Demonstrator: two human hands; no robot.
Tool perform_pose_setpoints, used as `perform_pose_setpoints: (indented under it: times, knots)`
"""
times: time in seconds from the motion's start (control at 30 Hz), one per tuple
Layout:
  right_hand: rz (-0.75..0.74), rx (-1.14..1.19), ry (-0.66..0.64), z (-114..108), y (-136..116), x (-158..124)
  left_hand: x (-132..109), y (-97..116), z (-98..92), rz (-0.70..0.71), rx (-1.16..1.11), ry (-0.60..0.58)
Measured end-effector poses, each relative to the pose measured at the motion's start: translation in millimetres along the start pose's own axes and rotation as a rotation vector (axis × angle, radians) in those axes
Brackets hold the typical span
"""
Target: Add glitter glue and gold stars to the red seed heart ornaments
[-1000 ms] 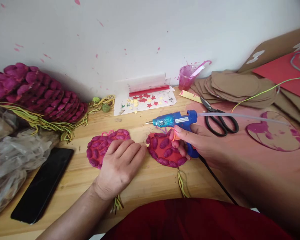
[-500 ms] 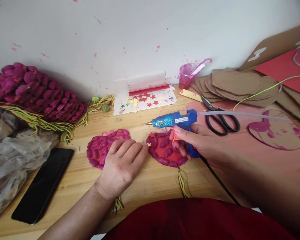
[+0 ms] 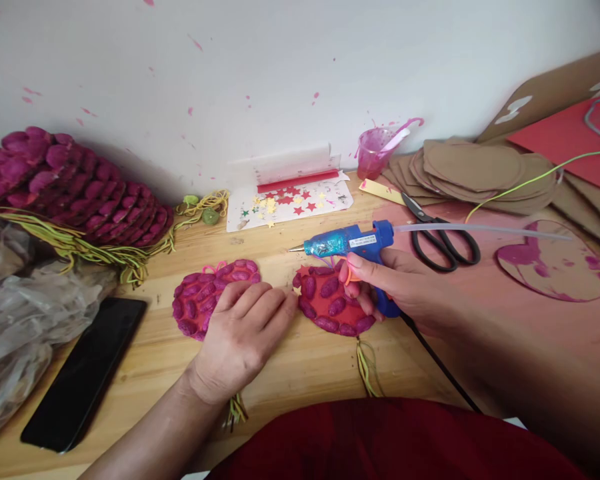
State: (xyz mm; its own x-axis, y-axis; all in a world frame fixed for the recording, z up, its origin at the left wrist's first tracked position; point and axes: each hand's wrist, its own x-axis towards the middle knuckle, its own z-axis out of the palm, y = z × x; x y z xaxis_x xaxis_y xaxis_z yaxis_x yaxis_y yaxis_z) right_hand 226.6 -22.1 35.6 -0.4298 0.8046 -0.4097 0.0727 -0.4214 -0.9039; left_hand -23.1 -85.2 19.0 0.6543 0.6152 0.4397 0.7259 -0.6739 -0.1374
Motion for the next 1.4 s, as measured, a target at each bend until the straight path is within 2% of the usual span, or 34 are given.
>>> perform_pose_setpoints:
  times: [0.1, 0.23, 0.33, 0.6, 0.97, 1.2, 1.4]
  knots:
    - [0.0, 0.001, 0.006, -0.1, 0.7, 0.5, -2.6, -1.1, 0.7, -0.024, -0.024, 0.005]
    - [0.005, -0.008, -0.002, 0.3, -0.7, 0.4, -5.0, -2.1, 3.9, -0.177, -0.131, 0.047]
    - [0.011, -0.011, -0.005, 0.6, -2.2, -0.4, -4.7, -2.0, 6.1, -0.243, -0.215, 0.032]
    - [0.015, 0.0, -0.005, 0.3, -1.7, 0.1, -3.5, -3.3, 7.8, -0.241, -0.281, -0.001]
    - [0.018, -0.023, 0.002, 0.9, -2.6, 0.0, 1.1, -0.7, 2.1, -0.139, -0.176, 0.012]
    - [0.009, -0.01, 0.008, 0.6, -1.0, 1.1, -4.2, -3.0, 3.7, -0.238, -0.247, 0.055]
    - [0.027, -0.005, 0.02, 2.3, -2.9, -1.3, -3.3, -3.4, 3.6, -0.233, -0.25, 0.036]
